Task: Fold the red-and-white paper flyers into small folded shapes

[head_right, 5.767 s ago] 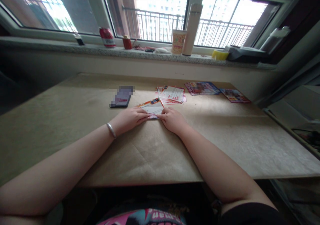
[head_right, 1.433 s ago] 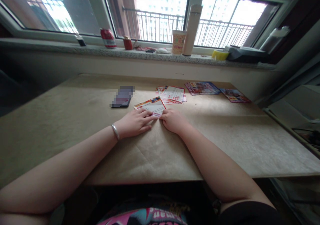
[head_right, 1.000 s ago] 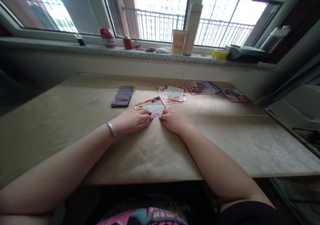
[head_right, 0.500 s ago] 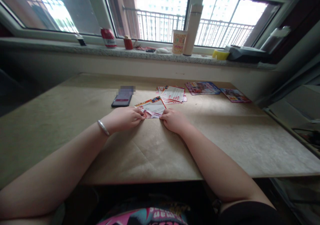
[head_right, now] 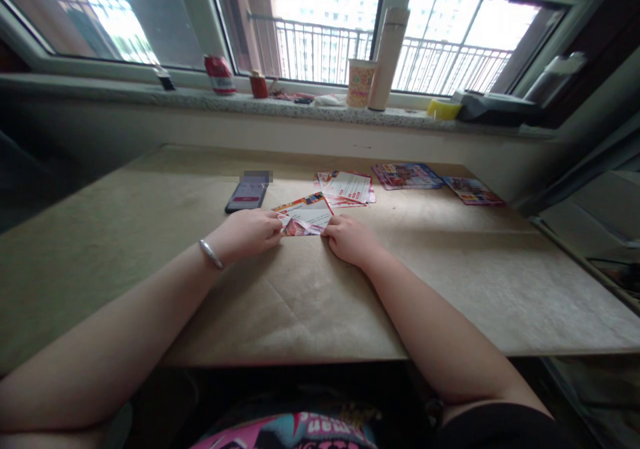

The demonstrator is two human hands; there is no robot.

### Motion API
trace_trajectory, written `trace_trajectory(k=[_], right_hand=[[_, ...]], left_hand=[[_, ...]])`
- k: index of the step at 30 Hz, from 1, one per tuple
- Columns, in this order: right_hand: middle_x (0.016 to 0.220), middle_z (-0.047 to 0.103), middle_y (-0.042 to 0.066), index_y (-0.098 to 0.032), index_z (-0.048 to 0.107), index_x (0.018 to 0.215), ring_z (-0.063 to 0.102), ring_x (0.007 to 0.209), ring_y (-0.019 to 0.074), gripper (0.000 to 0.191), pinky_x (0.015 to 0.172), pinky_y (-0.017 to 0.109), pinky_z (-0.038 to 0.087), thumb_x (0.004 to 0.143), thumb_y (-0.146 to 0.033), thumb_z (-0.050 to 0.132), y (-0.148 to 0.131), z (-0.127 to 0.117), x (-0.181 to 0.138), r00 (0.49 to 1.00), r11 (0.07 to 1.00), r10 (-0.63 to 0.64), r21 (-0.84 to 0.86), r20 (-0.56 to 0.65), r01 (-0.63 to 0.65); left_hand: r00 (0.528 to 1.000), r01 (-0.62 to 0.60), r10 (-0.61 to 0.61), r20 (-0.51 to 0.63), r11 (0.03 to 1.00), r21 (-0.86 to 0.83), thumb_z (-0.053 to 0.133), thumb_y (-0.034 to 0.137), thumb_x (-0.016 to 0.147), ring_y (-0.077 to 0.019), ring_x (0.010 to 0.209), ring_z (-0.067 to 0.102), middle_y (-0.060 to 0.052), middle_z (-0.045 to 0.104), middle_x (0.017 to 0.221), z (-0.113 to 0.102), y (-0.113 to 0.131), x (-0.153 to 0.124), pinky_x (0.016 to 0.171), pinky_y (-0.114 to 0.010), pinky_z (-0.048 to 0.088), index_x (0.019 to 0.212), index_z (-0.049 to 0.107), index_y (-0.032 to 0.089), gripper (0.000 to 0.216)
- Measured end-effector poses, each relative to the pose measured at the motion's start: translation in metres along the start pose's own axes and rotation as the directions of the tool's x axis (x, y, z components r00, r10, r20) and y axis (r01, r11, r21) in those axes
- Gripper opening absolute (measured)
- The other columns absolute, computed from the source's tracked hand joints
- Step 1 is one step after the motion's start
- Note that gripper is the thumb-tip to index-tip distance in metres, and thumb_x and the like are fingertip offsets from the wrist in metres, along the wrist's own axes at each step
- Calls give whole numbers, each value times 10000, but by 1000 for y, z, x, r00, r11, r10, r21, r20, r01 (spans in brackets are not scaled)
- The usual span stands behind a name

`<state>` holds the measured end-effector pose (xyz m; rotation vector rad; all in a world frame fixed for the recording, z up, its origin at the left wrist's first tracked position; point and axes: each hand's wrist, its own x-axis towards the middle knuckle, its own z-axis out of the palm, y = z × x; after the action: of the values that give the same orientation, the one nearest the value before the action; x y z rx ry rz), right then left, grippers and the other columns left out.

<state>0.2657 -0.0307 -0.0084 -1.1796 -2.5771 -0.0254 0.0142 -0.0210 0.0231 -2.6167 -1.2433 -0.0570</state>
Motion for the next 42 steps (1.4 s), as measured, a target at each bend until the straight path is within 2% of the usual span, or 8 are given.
trace_trajectory(k=[4,7,9,12,20,27,36,42], right_hand=[[954,689,77,-174,723,933,597,919,193,247,861,306,454,834,-106,506,1,2,0,999,999,-1,42,-37,3],[946,693,72,-184,713,914,593,913,189,202,854,307,439,854,-146,524,2,3,1,999,998,6,55,-47,-3],[934,699,63,-203,716,901,589,913,195,172,869,327,416,857,-188,550,3,4,2,998,999,34,38,-61,-31],[916,712,42,-234,722,885,580,898,205,141,908,364,372,850,-255,586,2,5,4,992,997,80,9,-99,-80],[899,720,47,-231,722,861,562,919,211,162,970,370,322,853,-243,561,-7,7,12,991,997,36,-63,-127,-45],[948,707,48,-231,714,922,564,939,216,160,903,350,363,852,-254,571,-6,9,13,993,997,59,-46,-103,-64],[904,711,49,-223,696,849,590,901,212,132,891,341,377,844,-236,565,-10,10,13,985,993,97,-51,-142,-105],[807,677,39,-209,663,780,582,809,189,107,791,299,401,810,-223,561,-13,10,14,969,990,138,57,-206,-129]], left_hand=[[988,-85,80,-132,996,-29,487,338,890,-227,915,623,-92,684,943,13,5,7,789,-330,477,885,666,159,254],[982,-120,107,-155,990,-79,492,344,916,-229,975,600,-99,671,1021,23,7,12,854,-345,468,978,653,162,251],[979,-137,119,-167,985,-104,464,352,944,-227,1018,581,-96,658,1084,29,8,13,891,-355,457,1105,639,184,291],[977,-140,123,-175,986,-89,483,373,939,-238,1053,551,-95,630,1141,33,9,14,920,-373,436,1196,613,214,328],[973,-188,190,-130,982,29,445,352,958,-219,832,590,-101,652,935,25,17,20,750,-340,453,1037,651,181,279],[971,-188,191,-143,981,35,447,297,955,-205,746,622,-114,665,813,25,19,20,665,-311,448,849,646,129,282],[961,-179,189,-200,981,71,480,184,921,-198,755,638,-76,679,807,22,20,19,618,-291,425,839,627,149,172],[951,-144,138,-275,990,-2,432,319,959,-171,744,631,-55,679,840,27,22,19,603,-273,408,827,620,172,272]])
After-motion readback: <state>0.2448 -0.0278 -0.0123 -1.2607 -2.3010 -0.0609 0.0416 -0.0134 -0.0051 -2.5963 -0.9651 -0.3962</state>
